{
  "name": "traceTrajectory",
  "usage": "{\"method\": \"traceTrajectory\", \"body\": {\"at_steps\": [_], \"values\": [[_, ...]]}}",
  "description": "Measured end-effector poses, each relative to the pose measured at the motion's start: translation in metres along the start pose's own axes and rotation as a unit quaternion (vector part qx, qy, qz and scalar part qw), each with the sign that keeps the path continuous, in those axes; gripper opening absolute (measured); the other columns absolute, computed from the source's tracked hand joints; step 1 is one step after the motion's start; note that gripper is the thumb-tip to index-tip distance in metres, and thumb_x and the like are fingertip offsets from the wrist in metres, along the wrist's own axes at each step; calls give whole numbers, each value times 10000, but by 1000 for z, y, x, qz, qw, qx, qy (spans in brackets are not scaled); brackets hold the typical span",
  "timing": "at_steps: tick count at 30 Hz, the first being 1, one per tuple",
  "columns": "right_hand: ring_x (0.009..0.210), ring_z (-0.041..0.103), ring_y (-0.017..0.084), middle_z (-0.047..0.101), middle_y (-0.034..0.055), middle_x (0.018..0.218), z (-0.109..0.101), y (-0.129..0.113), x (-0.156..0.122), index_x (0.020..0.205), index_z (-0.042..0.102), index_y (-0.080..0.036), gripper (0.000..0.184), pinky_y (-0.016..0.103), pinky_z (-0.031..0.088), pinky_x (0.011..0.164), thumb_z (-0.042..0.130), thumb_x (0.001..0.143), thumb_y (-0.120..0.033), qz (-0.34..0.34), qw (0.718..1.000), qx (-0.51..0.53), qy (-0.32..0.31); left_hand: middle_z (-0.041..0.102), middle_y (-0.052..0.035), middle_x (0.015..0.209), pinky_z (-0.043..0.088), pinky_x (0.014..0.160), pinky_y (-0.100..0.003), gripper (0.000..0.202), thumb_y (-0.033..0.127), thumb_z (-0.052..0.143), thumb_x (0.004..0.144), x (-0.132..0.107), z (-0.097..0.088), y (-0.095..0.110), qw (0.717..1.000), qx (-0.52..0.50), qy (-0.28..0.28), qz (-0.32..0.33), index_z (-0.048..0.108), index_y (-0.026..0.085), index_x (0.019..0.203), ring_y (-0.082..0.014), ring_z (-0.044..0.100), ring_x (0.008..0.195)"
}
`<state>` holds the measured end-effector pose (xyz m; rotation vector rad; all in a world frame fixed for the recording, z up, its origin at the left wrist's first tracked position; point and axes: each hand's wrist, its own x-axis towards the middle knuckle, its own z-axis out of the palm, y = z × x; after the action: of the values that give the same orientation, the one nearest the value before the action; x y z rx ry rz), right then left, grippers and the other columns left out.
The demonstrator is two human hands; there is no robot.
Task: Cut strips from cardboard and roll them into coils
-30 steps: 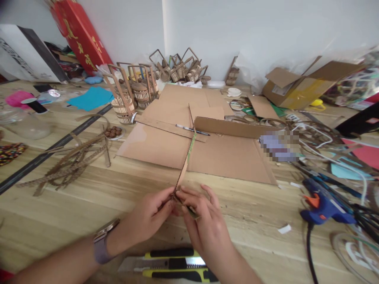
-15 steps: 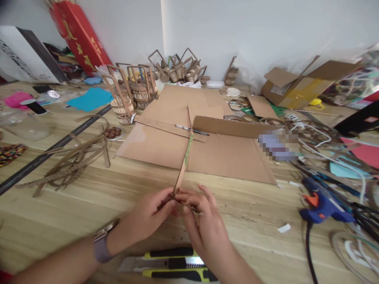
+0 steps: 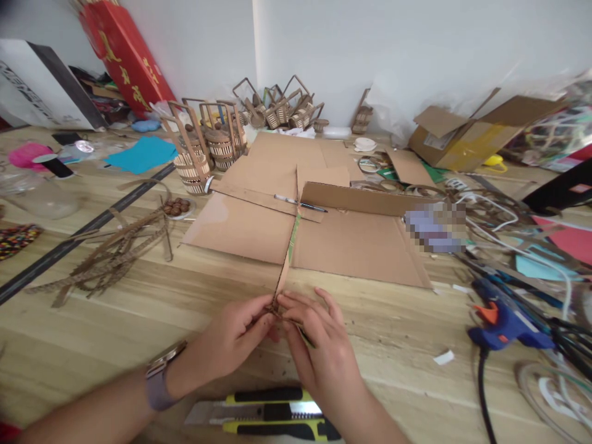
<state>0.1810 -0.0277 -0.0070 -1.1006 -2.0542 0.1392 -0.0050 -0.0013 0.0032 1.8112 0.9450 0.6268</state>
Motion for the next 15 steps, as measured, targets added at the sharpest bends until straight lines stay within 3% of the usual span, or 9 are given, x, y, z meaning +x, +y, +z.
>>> {"method": "traceTrajectory", "body": {"at_steps": [7, 15], "values": [[1007, 704, 202, 755, 37, 985, 0, 1, -1, 1036, 523, -246, 169, 477, 406, 1043, 479, 931, -122, 14, 999, 20, 24, 684, -18, 771, 400, 627, -234, 240, 264, 399, 983, -1, 0, -1, 999, 33, 0, -2, 615, 168, 939, -157, 623, 699], [944, 721, 208, 751, 18, 935, -2, 1, 0, 1050, 539, -253, 193, 479, 461, 1012, 454, 932, -126, 34, 998, 28, 33, 658, -20, 749, 380, 608, -230, 227, 230, 393, 960, 0, -2, 1, 998, 53, -6, 12, 609, 165, 938, -151, 595, 668]]}}
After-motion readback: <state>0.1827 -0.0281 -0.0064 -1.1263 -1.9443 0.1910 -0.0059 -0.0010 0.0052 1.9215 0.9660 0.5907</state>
